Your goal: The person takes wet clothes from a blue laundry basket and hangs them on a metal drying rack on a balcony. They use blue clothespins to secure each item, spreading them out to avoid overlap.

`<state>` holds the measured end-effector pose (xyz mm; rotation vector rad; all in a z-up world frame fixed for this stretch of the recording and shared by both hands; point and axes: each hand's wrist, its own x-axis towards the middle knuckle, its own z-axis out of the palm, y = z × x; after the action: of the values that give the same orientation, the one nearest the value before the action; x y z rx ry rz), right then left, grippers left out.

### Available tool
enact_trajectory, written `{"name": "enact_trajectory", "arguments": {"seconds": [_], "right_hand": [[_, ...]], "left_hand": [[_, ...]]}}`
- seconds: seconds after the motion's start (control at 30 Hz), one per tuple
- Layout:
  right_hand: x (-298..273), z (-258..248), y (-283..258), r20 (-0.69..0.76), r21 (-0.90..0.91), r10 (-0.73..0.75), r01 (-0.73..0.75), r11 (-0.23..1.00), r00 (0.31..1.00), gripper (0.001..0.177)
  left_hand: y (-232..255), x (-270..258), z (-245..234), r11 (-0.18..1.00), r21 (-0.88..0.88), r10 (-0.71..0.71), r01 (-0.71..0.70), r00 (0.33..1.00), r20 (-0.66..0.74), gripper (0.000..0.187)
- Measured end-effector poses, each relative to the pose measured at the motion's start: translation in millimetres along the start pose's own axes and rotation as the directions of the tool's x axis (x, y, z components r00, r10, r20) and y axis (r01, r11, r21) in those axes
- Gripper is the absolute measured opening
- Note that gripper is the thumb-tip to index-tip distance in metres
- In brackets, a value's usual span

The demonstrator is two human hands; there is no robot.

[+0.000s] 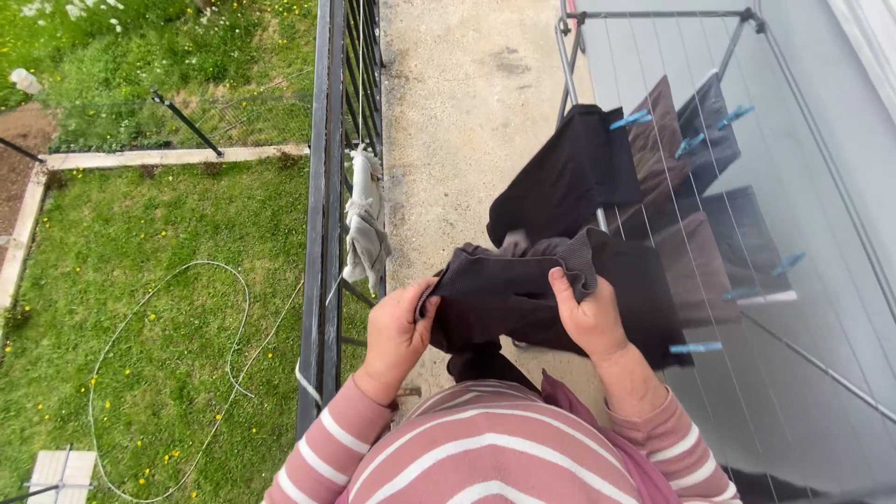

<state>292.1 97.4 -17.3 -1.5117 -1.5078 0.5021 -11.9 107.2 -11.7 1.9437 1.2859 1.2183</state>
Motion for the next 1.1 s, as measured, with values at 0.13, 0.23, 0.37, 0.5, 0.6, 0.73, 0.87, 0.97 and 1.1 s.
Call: {"name": "enact_trajectory", "arguments": {"seconds": [0.13,0.23,0.37,0.5,0.6,0.73,0.87,0.97,1.1], "right_hand": [[74.2,1.7,-0.4,-0.055,-0.318,-0.054,0.033,0.947,0.997,0.043],[132.3,3.3,30.7,-0.065,-0.483,-0.282,0.217,0.848,0.957,0.037],[212.5,-9.6,9.4,0.0,-0.537,-0.402,0.339,0.773,0.916,0.037],[257.8,1.1,50.3,0.041,-0.044,-0.156,0.158,0.987,0.987,0.047],[268.5,24.0,65.2,0.27,0.2,0.21,-0.268,0.943,0.94,0.038],[253.5,86.6,117.4,0.578,0.525,0.183,-0.533,0.664,0.796,0.035],[306.8,118.6,103.8,0.727,0.585,0.233,-0.76,0.284,0.646,0.08],[369.3,146.7,110.9,0.744,0.391,0.604,-0.919,-0.048,0.285,0.094],[436.2,230.6,144.6,0.777,0.247,0.581,-0.966,0.074,0.243,0.055]], "left_hand": [[-17.9,74.5,13.3,0.994,0.01,0.106,-0.106,0.993,-0.053,0.013],[-26.4,128.2,32.8,0.988,-0.13,-0.079,0.087,0.995,0.067,0.014],[-34.1,201.1,48.1,0.963,-0.204,-0.17,0.175,0.985,0.043,0.015],[-43.0,258.9,63.6,0.947,-0.232,-0.243,0.224,0.968,-0.058,0.015],[-57.3,301.7,80.9,0.926,-0.293,-0.299,0.24,0.938,-0.176,0.016],[-71.5,359.8,111.2,0.705,-0.678,-0.454,0.208,0.867,-0.205,0.017],[-29.9,401.0,108.6,0.302,-0.927,-0.516,0.221,0.856,0.036,0.027],[-13.1,405.0,100.2,0.286,-0.897,-0.352,0.336,0.908,0.227,0.031],[-28.1,449.5,72.8,0.377,-0.816,0.298,0.438,0.777,0.555,0.037]]}}
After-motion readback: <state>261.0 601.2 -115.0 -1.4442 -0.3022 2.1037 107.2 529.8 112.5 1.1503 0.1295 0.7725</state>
